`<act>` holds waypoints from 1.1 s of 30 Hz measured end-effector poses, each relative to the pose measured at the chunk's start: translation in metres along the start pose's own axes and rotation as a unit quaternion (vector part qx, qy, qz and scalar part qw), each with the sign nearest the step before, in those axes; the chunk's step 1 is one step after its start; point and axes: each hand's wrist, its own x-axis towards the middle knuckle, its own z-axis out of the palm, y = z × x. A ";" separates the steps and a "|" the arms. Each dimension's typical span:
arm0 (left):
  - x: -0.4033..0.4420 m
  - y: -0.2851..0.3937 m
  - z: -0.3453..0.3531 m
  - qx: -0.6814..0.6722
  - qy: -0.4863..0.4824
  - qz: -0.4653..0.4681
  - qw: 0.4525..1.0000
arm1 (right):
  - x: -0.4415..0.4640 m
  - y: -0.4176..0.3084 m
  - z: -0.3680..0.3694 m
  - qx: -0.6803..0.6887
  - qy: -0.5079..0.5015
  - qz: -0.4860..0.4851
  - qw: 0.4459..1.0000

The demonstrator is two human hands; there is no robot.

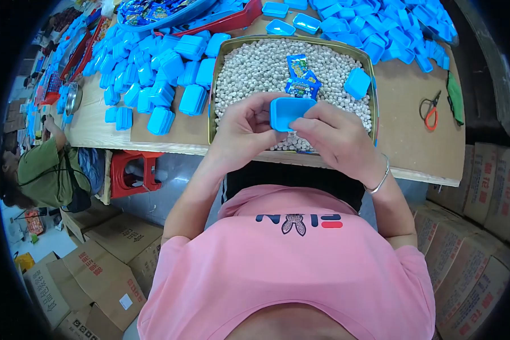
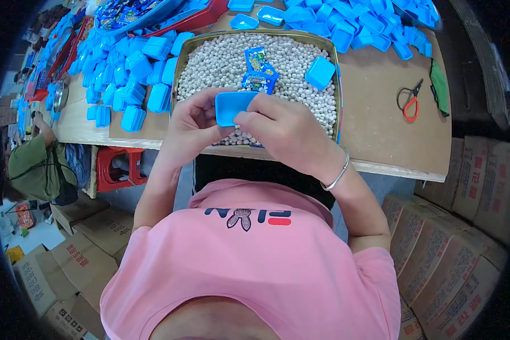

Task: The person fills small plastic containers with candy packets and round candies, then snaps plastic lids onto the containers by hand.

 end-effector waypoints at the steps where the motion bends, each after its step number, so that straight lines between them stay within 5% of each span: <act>1: 0.000 0.002 0.002 -0.005 -0.008 0.006 1.000 | -0.002 0.001 -0.001 0.025 0.008 0.004 1.000; 12: 0.000 0.005 0.009 -0.026 -0.029 0.036 0.999 | -0.003 0.008 -0.002 -0.008 -0.003 -0.019 1.000; 17: 0.001 -0.020 -0.005 0.069 0.048 0.028 0.996 | 0.003 0.010 0.014 0.182 0.020 0.027 0.983; 21: 0.005 -0.014 0.005 0.210 0.204 0.266 0.918 | 0.018 0.030 0.010 -0.071 0.052 0.116 0.989; 27: 0.002 -0.017 0.007 0.197 0.235 0.266 0.914 | 0.010 0.050 0.017 -0.150 -0.025 0.145 0.978; 31: 0.006 -0.010 -0.010 0.095 0.172 0.066 0.978 | 0.016 0.042 -0.009 0.147 0.030 0.164 0.975; 33: 0.006 -0.011 -0.008 0.050 0.160 0.044 0.985 | 0.017 0.032 -0.011 0.136 0.022 0.166 0.977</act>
